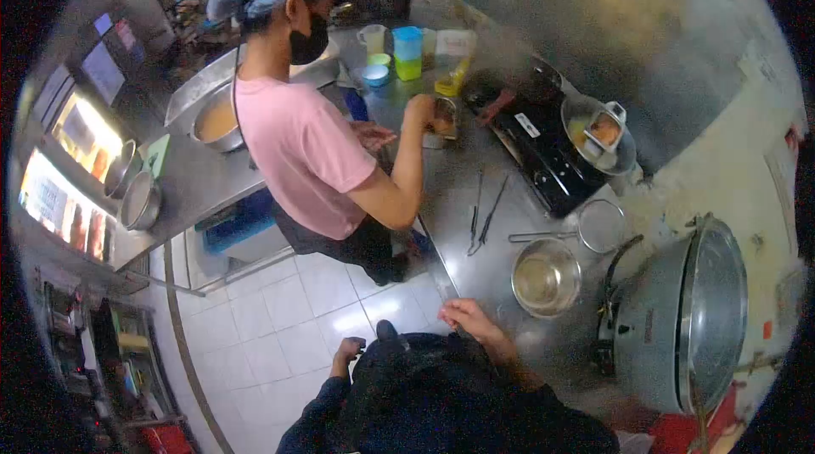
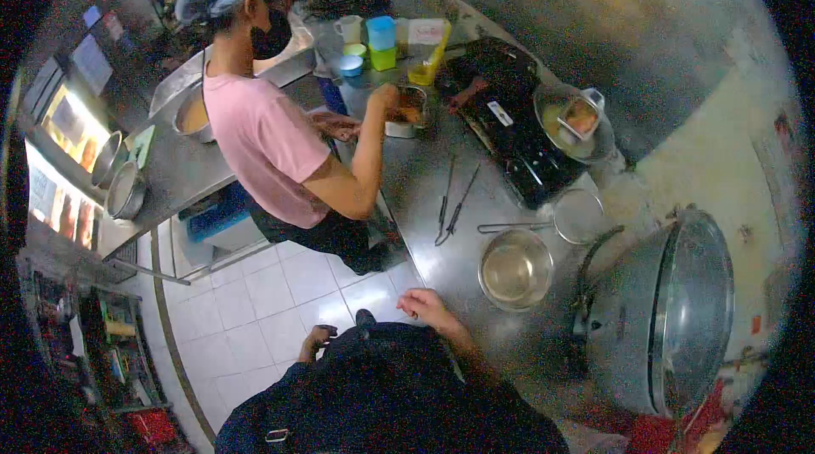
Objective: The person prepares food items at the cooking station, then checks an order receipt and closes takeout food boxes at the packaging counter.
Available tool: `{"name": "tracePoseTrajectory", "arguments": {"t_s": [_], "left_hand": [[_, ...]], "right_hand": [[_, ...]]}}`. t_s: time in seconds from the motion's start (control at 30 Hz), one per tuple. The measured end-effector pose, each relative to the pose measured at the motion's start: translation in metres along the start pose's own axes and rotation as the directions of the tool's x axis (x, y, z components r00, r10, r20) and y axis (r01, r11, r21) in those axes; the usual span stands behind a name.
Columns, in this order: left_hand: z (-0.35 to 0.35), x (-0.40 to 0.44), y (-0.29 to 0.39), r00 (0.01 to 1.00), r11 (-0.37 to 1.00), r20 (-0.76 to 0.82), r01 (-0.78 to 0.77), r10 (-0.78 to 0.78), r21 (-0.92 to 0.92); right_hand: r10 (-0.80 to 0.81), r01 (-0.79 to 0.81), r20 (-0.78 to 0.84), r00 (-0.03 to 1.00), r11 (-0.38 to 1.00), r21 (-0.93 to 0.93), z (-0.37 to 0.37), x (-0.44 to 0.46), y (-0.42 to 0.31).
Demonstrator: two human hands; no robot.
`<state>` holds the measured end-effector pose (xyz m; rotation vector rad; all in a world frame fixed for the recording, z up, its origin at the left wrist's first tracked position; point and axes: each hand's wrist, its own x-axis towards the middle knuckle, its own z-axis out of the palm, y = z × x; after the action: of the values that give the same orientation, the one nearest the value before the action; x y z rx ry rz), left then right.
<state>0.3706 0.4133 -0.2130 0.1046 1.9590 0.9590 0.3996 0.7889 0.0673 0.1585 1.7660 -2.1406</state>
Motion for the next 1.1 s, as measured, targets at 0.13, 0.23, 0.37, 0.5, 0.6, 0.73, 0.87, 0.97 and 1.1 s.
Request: {"name": "tracePoseTrajectory", "arguments": {"t_s": [0.13,0.23,0.37,0.5,0.6,0.73,0.87,0.97,1.1], "left_hand": [[-0.019,-0.013,0.025,0.923,0.547,0.28,-0.383,0.265,0.744],[-0.025,-0.014,0.028,0.996,0.972,0.088,-0.026,0.006,0.232],[-0.033,0.001,-0.009,0.968,0.987,0.248,-0.005,0.046,-0.162],[-0.043,0.014,0.02,0.928,0.927,0.161,0.356,-0.336,-0.116],[-0.05,0.048,-0.023,0.9,0.898,0.249,-0.404,0.357,0.174],[-0.046,0.088,-0.005,0.943,0.885,0.298,-0.261,0.149,0.384],[-0.044,0.107,0.033,0.824,0.717,0.239,-0.565,0.513,0.408],[-0.044,0.14,0.039,0.86,0.796,0.315,-0.498,0.402,0.344],[-0.045,0.146,0.103,0.878,0.998,0.478,-0.021,-0.009,0.056]], "right_hand": [[0.047,-0.047,-0.028,0.998,0.998,0.029,0.017,0.006,-0.013],[0.057,-0.054,-0.037,0.998,0.996,0.066,0.027,0.019,0.004],[0.018,-0.001,-0.122,0.992,0.99,0.139,0.039,0.02,0.026],[0.015,0.034,-0.189,0.982,0.968,0.25,0.037,0.004,0.048],[0.068,-0.04,-0.255,0.965,0.993,0.114,0.026,-0.008,0.081],[-0.082,0.158,-0.342,0.936,0.967,0.201,0.024,-0.022,0.068],[-0.078,0.184,-0.282,0.956,0.909,0.373,0.007,-0.028,0.086],[-0.276,0.281,-0.342,0.898,0.959,-0.035,0.019,-0.038,0.073],[-0.191,0.194,-0.646,0.739,0.979,-0.067,0.064,-0.062,0.089]]}}
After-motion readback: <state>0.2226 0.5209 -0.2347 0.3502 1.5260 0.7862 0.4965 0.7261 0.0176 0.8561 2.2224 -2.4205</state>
